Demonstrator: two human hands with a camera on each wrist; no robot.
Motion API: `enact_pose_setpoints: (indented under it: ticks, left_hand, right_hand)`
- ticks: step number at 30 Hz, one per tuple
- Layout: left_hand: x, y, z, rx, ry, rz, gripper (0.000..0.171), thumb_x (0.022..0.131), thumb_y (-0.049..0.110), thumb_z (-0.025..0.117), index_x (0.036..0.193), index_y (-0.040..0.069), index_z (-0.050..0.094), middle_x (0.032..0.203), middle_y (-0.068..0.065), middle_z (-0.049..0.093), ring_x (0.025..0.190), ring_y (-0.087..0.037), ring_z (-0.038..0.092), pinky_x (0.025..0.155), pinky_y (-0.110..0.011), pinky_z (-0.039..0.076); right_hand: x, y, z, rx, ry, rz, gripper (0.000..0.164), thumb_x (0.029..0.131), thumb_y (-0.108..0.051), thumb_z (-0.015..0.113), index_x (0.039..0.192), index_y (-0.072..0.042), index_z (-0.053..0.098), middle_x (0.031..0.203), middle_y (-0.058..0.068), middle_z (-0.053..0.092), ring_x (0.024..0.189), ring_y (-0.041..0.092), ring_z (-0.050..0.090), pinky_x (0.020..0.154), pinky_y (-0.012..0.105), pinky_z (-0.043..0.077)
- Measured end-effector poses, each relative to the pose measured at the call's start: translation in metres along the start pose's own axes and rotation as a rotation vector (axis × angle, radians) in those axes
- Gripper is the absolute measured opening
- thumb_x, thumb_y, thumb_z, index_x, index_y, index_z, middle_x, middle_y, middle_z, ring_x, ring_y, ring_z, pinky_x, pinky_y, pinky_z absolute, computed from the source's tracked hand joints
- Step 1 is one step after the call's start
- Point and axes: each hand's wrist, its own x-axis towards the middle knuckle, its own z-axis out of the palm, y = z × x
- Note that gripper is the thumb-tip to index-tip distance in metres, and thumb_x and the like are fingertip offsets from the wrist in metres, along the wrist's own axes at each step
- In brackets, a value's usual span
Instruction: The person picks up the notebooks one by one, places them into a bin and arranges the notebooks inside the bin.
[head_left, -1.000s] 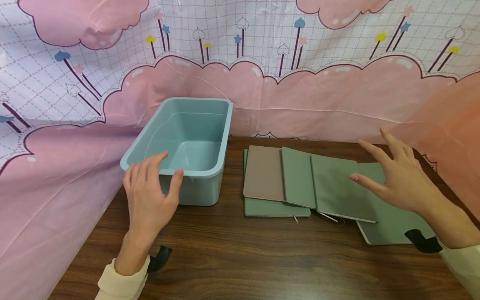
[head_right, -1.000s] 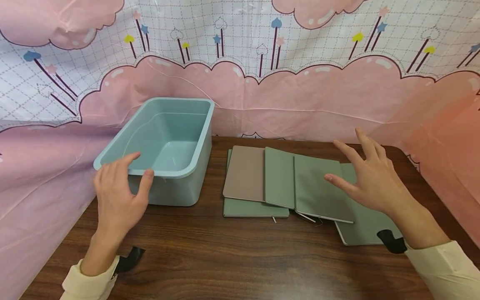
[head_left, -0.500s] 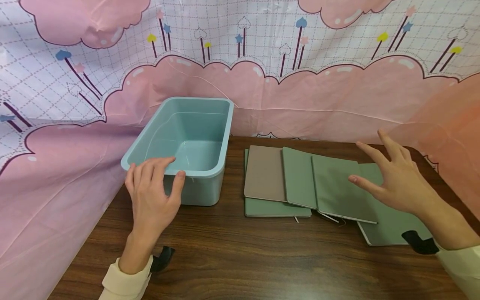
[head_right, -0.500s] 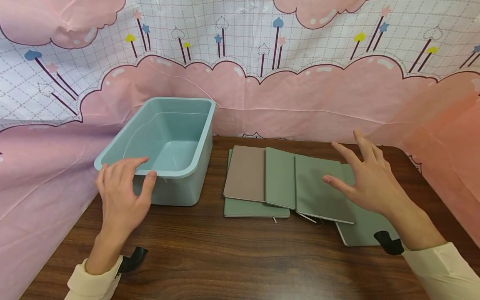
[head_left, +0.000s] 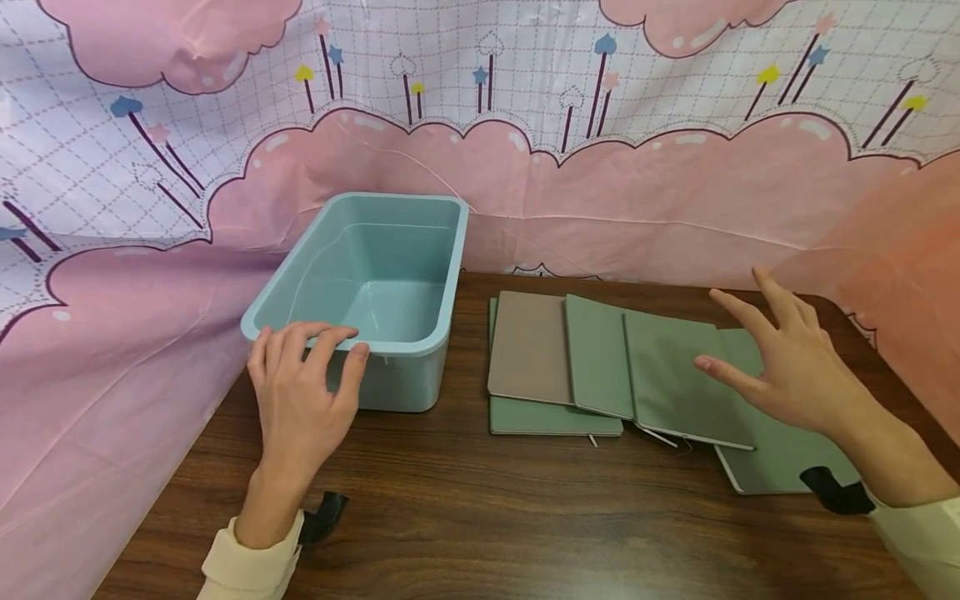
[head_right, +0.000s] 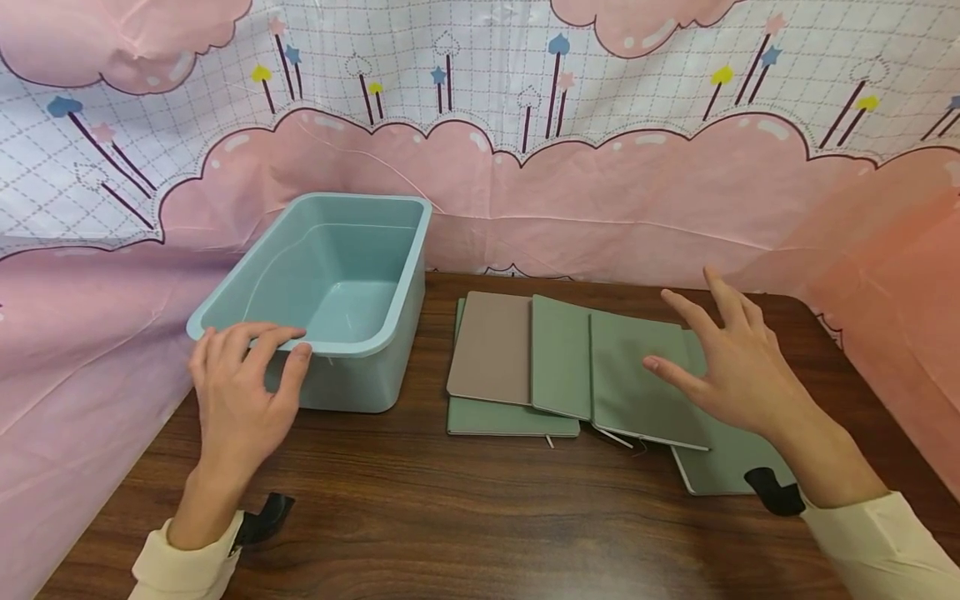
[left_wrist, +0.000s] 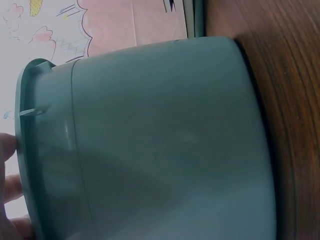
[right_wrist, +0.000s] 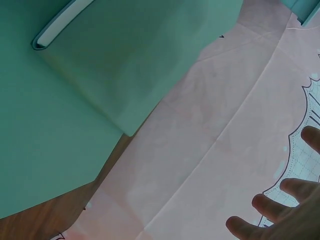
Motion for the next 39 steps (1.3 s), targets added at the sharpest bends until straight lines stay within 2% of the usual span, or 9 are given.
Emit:
enact_pose_setpoints:
  ticks: [6, 14, 17, 20, 28, 32, 39]
  left_hand:
    - [0.001, -0.001, -0.005, 0.006, 0.011, 0.024, 0.032, 0.102, 0.036, 0.068, 0.115, 0.009, 0.079, 0.119, -0.016, 0.073, 0.123, -0.041, 0.062, 0.122, -0.069, 0.027]
    - [0.005, 0.004, -0.011, -0.009, 0.088, 0.065, 0.027, 0.092, 0.025, 0.081, 0.115, 0.009, 0.082, 0.12, -0.017, 0.078, 0.123, -0.042, 0.068, 0.117, -0.069, 0.038]
    - [0.007, 0.004, -0.013, -0.007, 0.078, 0.059, 0.028, 0.092, 0.024, 0.082, 0.115, 0.009, 0.083, 0.121, -0.017, 0.079, 0.123, -0.041, 0.069, 0.118, -0.067, 0.04]
    - [0.006, 0.003, -0.016, 0.004, 0.052, 0.049, 0.03, 0.093, 0.027, 0.082, 0.117, 0.008, 0.082, 0.124, -0.017, 0.078, 0.125, -0.039, 0.07, 0.119, -0.066, 0.041]
    - [0.002, -0.001, -0.019, 0.017, 0.027, 0.047, 0.032, 0.095, 0.029, 0.081, 0.119, 0.008, 0.082, 0.125, -0.016, 0.078, 0.126, -0.039, 0.069, 0.119, -0.066, 0.04]
    - [0.001, -0.001, -0.019, 0.005, 0.039, 0.046, 0.031, 0.094, 0.027, 0.081, 0.119, 0.008, 0.082, 0.124, -0.016, 0.078, 0.125, -0.038, 0.069, 0.119, -0.066, 0.04]
    - [0.0, 0.0, -0.019, -0.031, 0.066, 0.023, 0.029, 0.09, 0.022, 0.084, 0.116, 0.01, 0.083, 0.121, -0.015, 0.079, 0.122, -0.039, 0.07, 0.12, -0.066, 0.039]
  right_hand:
    - [-0.005, 0.001, 0.001, 0.022, -0.008, 0.02, 0.089, 0.092, -0.041, 0.082, 0.167, -0.026, 0.035, 0.181, 0.014, -0.004, 0.152, 0.07, 0.014, 0.102, 0.093, 0.018]
    - [-0.01, 0.004, 0.007, 0.107, -0.029, 0.025, 0.093, 0.092, -0.034, 0.083, 0.168, -0.021, 0.031, 0.179, 0.018, -0.009, 0.156, 0.068, 0.003, 0.112, 0.091, 0.008]
    - [-0.012, 0.003, 0.01, 0.136, -0.027, 0.011, 0.095, 0.092, -0.031, 0.083, 0.17, -0.02, 0.028, 0.179, 0.019, -0.01, 0.157, 0.068, 0.0, 0.117, 0.087, 0.001]
    - [-0.011, -0.001, 0.013, 0.155, -0.048, 0.023, 0.1, 0.092, -0.033, 0.083, 0.171, -0.025, 0.023, 0.179, 0.018, -0.013, 0.157, 0.067, -0.002, 0.117, 0.087, -0.002]
    - [-0.007, -0.013, 0.026, 0.13, -0.136, 0.042, 0.106, 0.092, -0.043, 0.082, 0.172, -0.032, 0.014, 0.178, 0.019, -0.015, 0.157, 0.067, -0.003, 0.111, 0.091, 0.007]
    - [-0.008, -0.017, 0.035, 0.116, -0.185, 0.053, 0.108, 0.092, -0.048, 0.081, 0.172, -0.035, 0.009, 0.178, 0.023, -0.014, 0.155, 0.071, 0.0, 0.107, 0.093, 0.013]
    - [-0.009, -0.021, 0.046, 0.095, -0.243, 0.055, 0.108, 0.091, -0.054, 0.08, 0.172, -0.035, 0.01, 0.177, 0.026, -0.011, 0.155, 0.071, 0.004, 0.108, 0.092, 0.013]
